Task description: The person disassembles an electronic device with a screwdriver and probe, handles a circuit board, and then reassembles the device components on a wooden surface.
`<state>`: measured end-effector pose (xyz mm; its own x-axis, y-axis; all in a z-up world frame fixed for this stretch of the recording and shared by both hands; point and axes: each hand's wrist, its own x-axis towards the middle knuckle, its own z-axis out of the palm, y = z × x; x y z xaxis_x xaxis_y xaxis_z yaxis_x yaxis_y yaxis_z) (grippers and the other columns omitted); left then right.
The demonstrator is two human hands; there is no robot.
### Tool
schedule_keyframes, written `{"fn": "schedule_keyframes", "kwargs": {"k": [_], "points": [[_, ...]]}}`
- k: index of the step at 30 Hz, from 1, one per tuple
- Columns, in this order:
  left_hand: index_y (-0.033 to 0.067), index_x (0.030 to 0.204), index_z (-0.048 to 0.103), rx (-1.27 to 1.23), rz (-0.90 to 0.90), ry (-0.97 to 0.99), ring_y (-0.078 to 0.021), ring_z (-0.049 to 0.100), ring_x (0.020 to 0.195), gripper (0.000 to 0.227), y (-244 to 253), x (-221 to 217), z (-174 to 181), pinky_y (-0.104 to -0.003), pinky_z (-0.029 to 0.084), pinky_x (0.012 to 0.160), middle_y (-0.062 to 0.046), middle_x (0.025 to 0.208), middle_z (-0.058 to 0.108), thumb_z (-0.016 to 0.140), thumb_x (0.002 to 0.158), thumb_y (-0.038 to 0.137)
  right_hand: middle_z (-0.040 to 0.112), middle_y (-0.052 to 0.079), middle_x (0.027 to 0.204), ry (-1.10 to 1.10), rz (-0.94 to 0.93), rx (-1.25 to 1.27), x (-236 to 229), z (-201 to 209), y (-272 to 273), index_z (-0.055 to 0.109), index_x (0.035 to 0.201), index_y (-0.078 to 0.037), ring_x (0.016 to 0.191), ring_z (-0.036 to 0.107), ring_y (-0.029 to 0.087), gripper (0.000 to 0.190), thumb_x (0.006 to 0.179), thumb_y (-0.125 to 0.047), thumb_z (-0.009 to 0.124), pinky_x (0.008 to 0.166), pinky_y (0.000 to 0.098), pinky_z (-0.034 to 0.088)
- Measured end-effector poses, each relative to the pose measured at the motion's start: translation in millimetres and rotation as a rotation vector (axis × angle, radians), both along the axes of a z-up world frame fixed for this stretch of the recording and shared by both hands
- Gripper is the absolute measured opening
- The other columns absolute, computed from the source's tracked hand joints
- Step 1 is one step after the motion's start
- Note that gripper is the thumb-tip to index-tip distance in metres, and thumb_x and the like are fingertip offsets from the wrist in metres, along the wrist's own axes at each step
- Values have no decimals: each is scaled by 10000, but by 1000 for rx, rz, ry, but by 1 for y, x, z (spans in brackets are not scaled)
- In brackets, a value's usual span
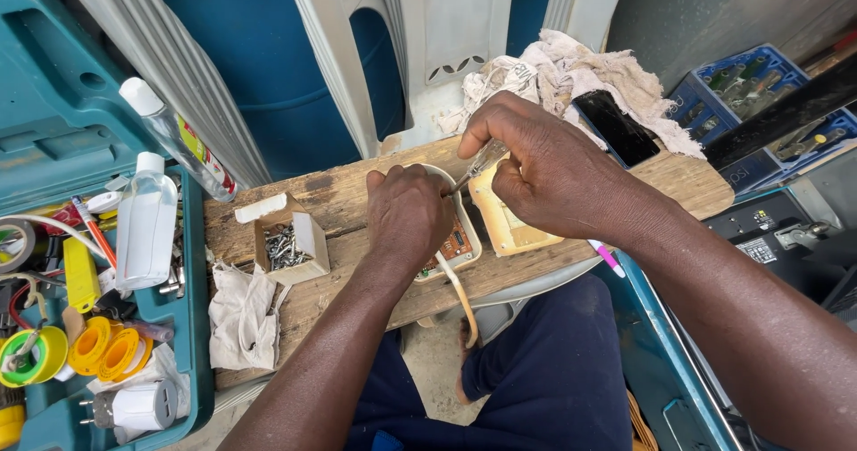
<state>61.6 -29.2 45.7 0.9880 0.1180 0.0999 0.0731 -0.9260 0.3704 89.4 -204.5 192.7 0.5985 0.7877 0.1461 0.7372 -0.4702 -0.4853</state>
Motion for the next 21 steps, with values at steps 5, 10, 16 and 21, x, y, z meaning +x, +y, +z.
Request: {"fn": "schedule_keyframes", "kwargs": {"k": [5,10,16,21], "points": [[271,765,818,-36,10,-60,-286,640,891,236,1,3,-6,-475,377,913,-7,791,736,624,887,217,637,51,1266,29,-83,-48,0,1,3,605,1244,-154,813,594,265,230,1024,-216,575,766,469,498],[228,621,698,-40,5,-170,-297,625,816,244,3,10,-23,-499,406,852,-18,713,680,661,862,215,658,118,1331,-20,-53,12,6,-8,-1,589,1349,-122,1147,696,325,269,1102,-192,508,880,504,569],[205,859,803,-22,-31,-59,-291,636,968,208,6,11,-22,-487,387,959,-36,901,745,626,962,243,635,101,1371,24,-96,90,3,-7,-3,507,1473,-138,1244,648,347,371,1106,-191,494,964,566,600],[178,994,801,102,-97,-62,-300,632,1014,232,11,16,-27,-484,399,954,-54,995,738,645,993,350,700,38,1162,-54,-292,186,3,-3,-4,632,1389,-120,680,659,188,359,1090,-310,576,648,409,506]]}}
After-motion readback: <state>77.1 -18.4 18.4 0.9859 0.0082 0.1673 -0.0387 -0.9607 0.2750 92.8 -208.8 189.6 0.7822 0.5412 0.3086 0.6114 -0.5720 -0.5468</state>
